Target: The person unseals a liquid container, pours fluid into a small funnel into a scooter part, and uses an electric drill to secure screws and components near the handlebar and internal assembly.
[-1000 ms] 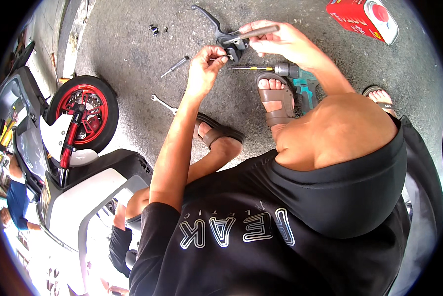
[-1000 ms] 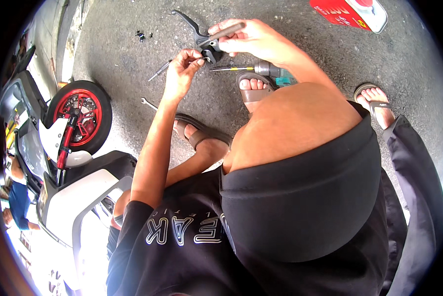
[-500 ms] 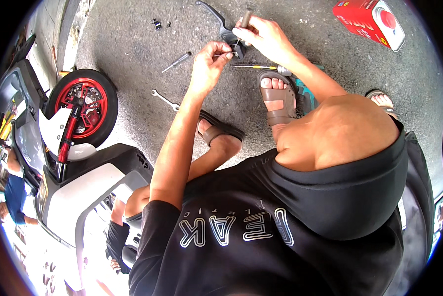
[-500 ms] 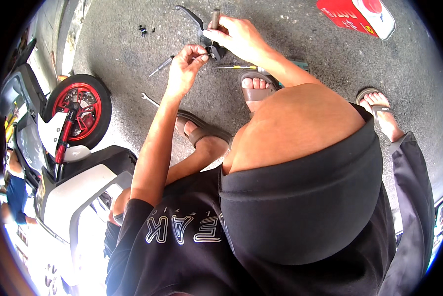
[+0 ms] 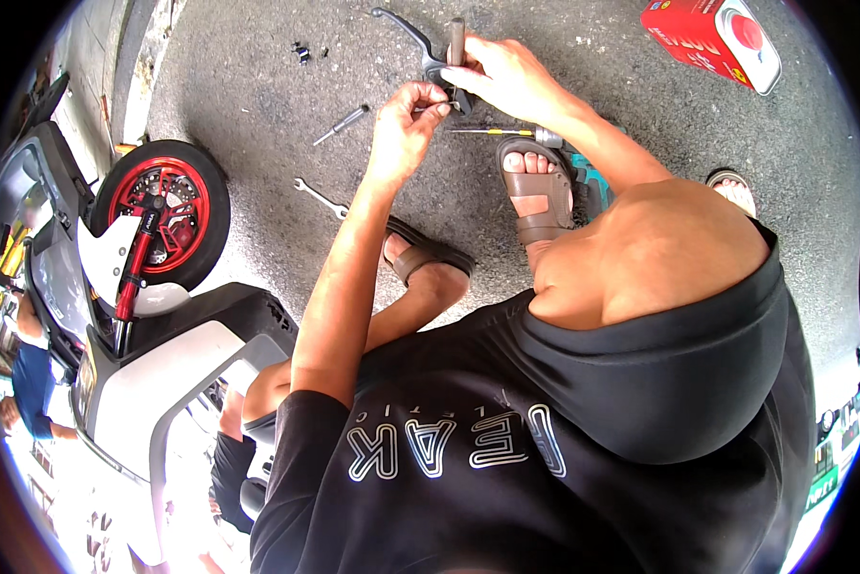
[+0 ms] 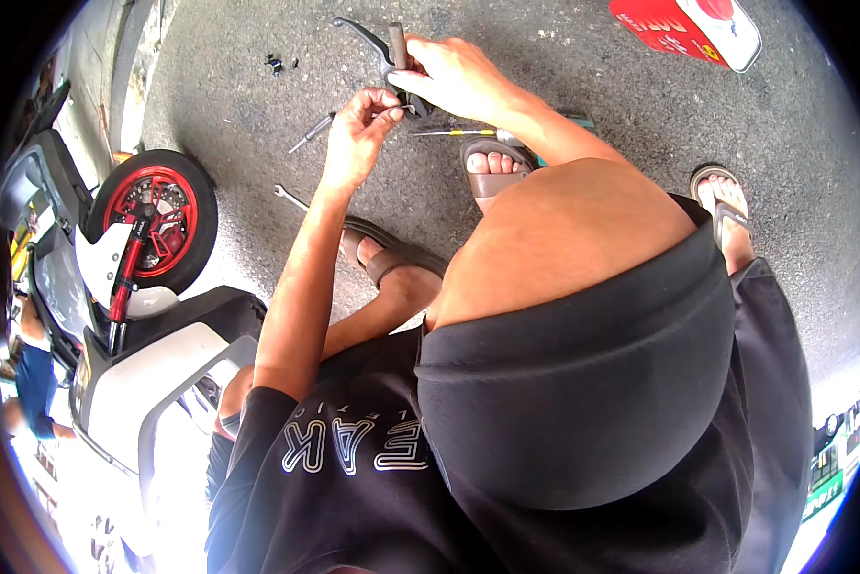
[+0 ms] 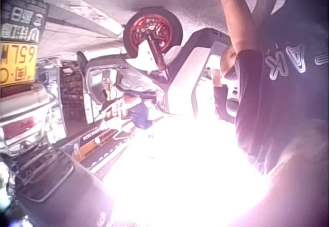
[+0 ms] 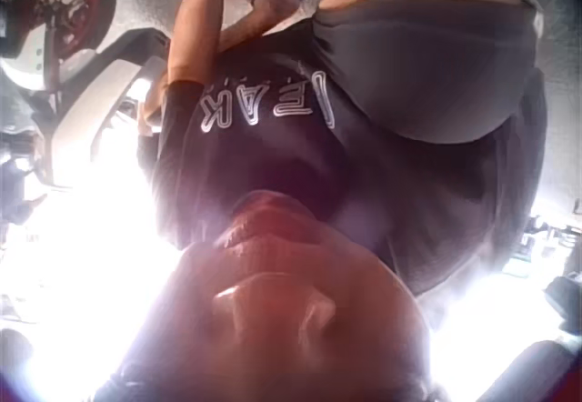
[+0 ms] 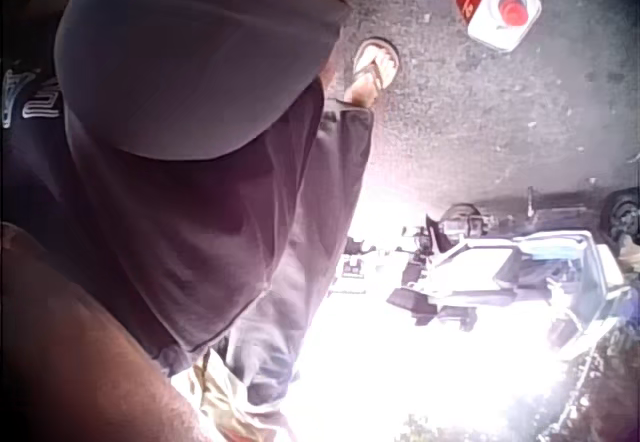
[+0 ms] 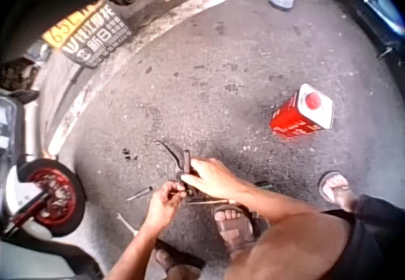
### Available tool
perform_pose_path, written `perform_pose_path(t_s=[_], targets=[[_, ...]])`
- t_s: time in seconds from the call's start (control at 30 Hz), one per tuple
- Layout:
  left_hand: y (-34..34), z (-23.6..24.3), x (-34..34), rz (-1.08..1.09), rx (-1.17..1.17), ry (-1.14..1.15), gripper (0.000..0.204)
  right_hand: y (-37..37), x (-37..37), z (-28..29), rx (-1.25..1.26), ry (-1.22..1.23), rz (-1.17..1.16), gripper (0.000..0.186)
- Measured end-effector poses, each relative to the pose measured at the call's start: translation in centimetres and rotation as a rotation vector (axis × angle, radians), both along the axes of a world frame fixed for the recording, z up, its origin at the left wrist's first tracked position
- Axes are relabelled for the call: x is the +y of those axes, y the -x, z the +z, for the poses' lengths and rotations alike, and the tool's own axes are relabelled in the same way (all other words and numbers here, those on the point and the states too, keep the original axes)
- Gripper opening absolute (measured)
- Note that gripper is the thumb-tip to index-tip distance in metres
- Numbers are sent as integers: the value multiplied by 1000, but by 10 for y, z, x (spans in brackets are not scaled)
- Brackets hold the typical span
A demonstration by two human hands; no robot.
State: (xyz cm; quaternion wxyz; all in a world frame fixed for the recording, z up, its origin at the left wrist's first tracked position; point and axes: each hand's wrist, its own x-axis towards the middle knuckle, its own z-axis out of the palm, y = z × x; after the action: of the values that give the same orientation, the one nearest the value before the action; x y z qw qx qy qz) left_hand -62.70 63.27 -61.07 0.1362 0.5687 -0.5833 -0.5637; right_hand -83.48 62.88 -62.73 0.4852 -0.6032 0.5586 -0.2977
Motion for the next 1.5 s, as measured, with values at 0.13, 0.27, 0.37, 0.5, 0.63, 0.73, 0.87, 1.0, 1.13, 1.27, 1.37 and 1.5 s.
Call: perform_pose_path(t_s=[0.13,0.27,0.37,0.5,0.63,0.73,0.87,1.0,1.13,1.27,1.37,1.5], targets=[[1,0,-1,-3,5,5,13,1,-2,-5,1,-4,20,32],[1,3,-1,-27,7,2,11,2,0,-5,-53,-15,7,31],[1,2,-1,-26,0,-3,11,1,5,-8,-86,-1,-33,31],[2,4,-1,-27,3,12,11,1,3,-5,-25,48,6,31],[0,2,0,-28,-1,-16,10,3,-2,4,-10,0,50,31],[0,1,0,-36,4,-11,10,4,-1,3,-43,-43,50,31],[2,3,-1,-34,-5,-10,10,3,6,-7,-88,26,-10,30],[2,4,-1,-42,-14,-5,9,2,5,-7,-10,113,28,29],[0,1,-1,-20,9,-1,13,3,2,-3,-16,69,42,29],[0,0,-1,-13,12,-1,12,6,1,-1,-97,27,34,28],[0,1,-1,-43,7,12,10,4,4,-6,-111,41,2,28],[0,1,0,-49,-5,23,11,3,5,-2,-31,100,26,29]])
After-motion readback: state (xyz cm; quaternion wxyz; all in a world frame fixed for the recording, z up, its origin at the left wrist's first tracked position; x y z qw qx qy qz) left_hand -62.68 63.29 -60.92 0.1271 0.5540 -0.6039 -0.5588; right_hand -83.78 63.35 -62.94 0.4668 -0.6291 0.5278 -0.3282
